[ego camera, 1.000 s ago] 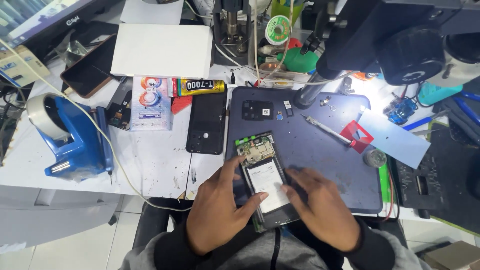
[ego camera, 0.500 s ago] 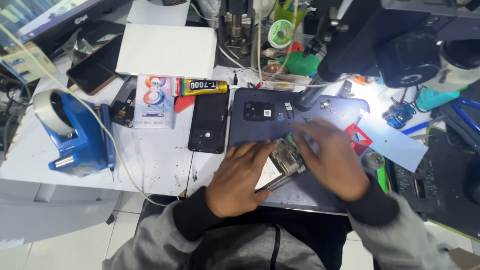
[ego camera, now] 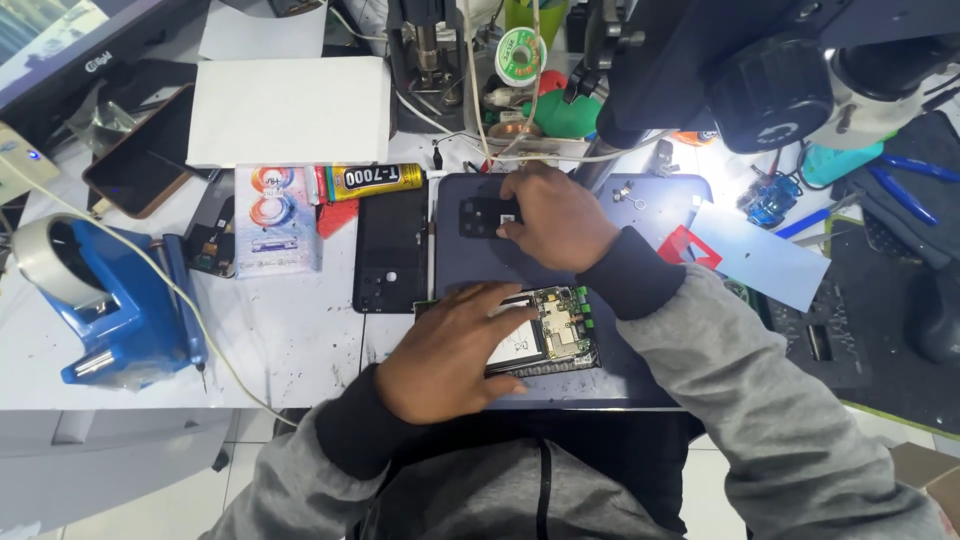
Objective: Securing internal components of a mobile phone using a precision screwdriver and small screws.
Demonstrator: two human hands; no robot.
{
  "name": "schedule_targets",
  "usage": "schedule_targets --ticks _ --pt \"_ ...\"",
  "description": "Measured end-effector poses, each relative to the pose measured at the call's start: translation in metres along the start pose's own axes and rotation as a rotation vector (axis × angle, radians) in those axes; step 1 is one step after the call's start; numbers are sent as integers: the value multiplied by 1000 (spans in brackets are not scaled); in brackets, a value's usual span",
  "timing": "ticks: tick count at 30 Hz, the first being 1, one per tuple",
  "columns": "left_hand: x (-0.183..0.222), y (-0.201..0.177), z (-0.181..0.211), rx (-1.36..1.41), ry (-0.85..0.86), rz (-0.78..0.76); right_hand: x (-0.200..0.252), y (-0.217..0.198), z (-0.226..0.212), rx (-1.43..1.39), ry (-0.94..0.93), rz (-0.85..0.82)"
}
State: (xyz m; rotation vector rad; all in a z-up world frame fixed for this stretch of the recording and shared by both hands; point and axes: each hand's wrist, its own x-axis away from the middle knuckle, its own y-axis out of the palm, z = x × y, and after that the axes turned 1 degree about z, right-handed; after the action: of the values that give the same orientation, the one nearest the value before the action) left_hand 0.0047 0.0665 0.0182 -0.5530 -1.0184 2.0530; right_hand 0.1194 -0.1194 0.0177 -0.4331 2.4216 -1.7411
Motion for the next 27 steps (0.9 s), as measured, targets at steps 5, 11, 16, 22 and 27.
schedule_targets --ticks 5,11,16,22,27 --pt "2 24 -5 -193 57 186 16 -9 -5 -240 19 40" --pt "-4 23 -6 -231 90 205 73 -38 21 -766 -91 235" --pt "-13 39 -15 -439 92 288 127 -59 25 -987 66 109" --pt "-14 38 -9 -360 83 367 141 -27 35 -827 160 94" --pt "-13 46 -15 -270 115 378 141 -3 47 -874 43 171"
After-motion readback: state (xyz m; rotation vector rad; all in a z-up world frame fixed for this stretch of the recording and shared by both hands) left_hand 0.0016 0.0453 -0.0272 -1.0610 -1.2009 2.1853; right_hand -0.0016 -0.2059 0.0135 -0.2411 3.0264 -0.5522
